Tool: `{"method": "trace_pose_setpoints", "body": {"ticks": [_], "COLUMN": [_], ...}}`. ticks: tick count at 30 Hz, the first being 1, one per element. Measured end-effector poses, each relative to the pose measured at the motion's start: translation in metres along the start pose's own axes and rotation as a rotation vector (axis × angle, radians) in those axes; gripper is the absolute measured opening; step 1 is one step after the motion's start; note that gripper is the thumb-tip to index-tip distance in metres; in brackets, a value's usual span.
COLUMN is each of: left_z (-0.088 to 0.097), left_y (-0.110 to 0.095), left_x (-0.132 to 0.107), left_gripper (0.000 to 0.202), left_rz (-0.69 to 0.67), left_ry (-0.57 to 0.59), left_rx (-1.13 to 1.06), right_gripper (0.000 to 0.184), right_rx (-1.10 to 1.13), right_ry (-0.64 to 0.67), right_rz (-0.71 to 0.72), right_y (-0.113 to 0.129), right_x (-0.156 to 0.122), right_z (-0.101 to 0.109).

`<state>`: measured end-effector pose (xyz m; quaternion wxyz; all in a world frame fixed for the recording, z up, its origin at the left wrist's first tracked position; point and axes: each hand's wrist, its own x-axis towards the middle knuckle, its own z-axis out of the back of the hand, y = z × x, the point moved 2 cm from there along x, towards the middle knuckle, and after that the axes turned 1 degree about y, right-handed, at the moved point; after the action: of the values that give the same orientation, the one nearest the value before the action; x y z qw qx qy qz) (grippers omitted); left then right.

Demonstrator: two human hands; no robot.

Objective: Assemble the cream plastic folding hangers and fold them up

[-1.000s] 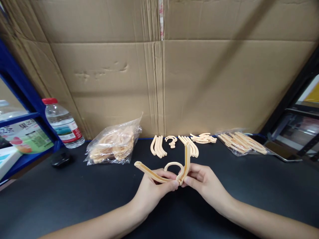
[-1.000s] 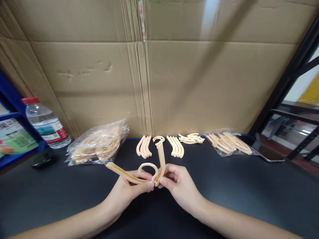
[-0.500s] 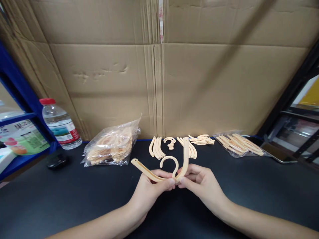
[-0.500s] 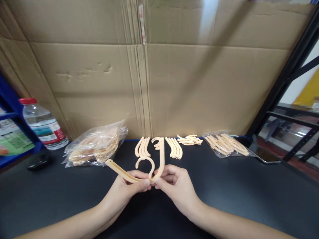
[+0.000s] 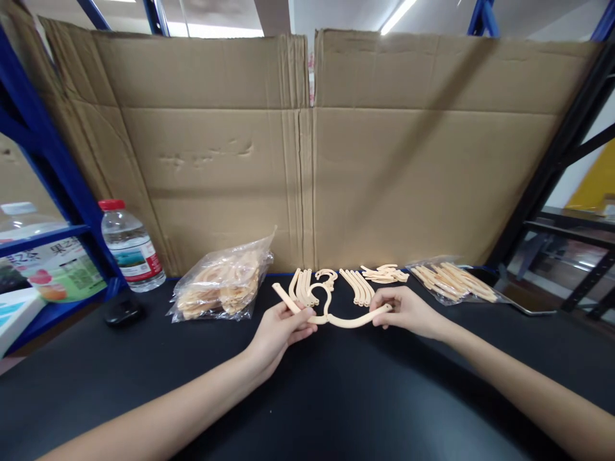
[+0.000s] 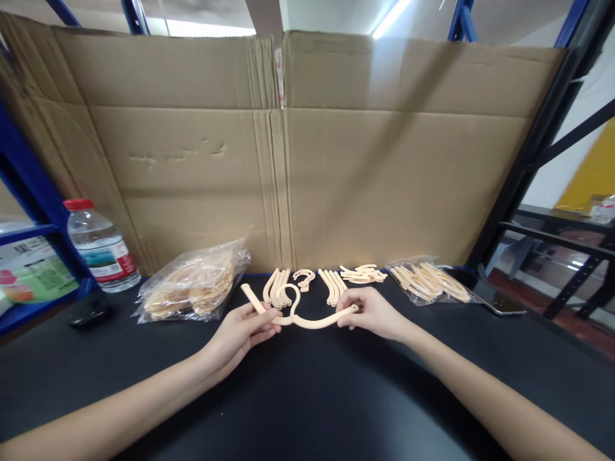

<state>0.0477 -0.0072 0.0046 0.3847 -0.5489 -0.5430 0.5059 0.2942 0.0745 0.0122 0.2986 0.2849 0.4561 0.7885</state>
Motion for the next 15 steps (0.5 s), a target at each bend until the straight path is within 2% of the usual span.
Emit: {"method": "trace_pose_setpoints", "body": {"ticks": [2,4,9,11,13,15], "left_z": [0.007,0.015,0.032,0.035,0.035,0.033], "left_y": [-0.006,-0.011,-0.013,-0.012,-0.011,-0.008], "left_x": [0.000,-0.003,-0.018,-0.026,-0.034,-0.041], "left_gripper": [0.030,0.031,0.027,0.019,0.010,0.004], "left_rz": [-0.013,-0.035,-0.138,-0.292,-0.510,-0.706], "left_ry": [-0.014,-0.023,0.014,0.026,0.013,0.016], "left_rx": [0.041,0.097,0.307,0.547,0.928,1.282], "right_gripper": [0.012,0.008,0.006,0.008,0.015,0.019], "right_rx": [-0.229,-0.362,-0.454,-0.450,-0.385,-0.184], "right_ry": [0.010,-0.001,-0.022,-0.105,-0.294,-0.424], "right_rz": [0.042,0.067,0.095,0.159,0.246,0.249], "right_y": [-0.002,-0.004,0.001,0.018,0.044,0.066], "right_x": [-0.005,-0.012,-0.029,-0.042,-0.064,-0.091], "right_z": [0.010,0.017,0.017,0.007,-0.005,-0.017]}}
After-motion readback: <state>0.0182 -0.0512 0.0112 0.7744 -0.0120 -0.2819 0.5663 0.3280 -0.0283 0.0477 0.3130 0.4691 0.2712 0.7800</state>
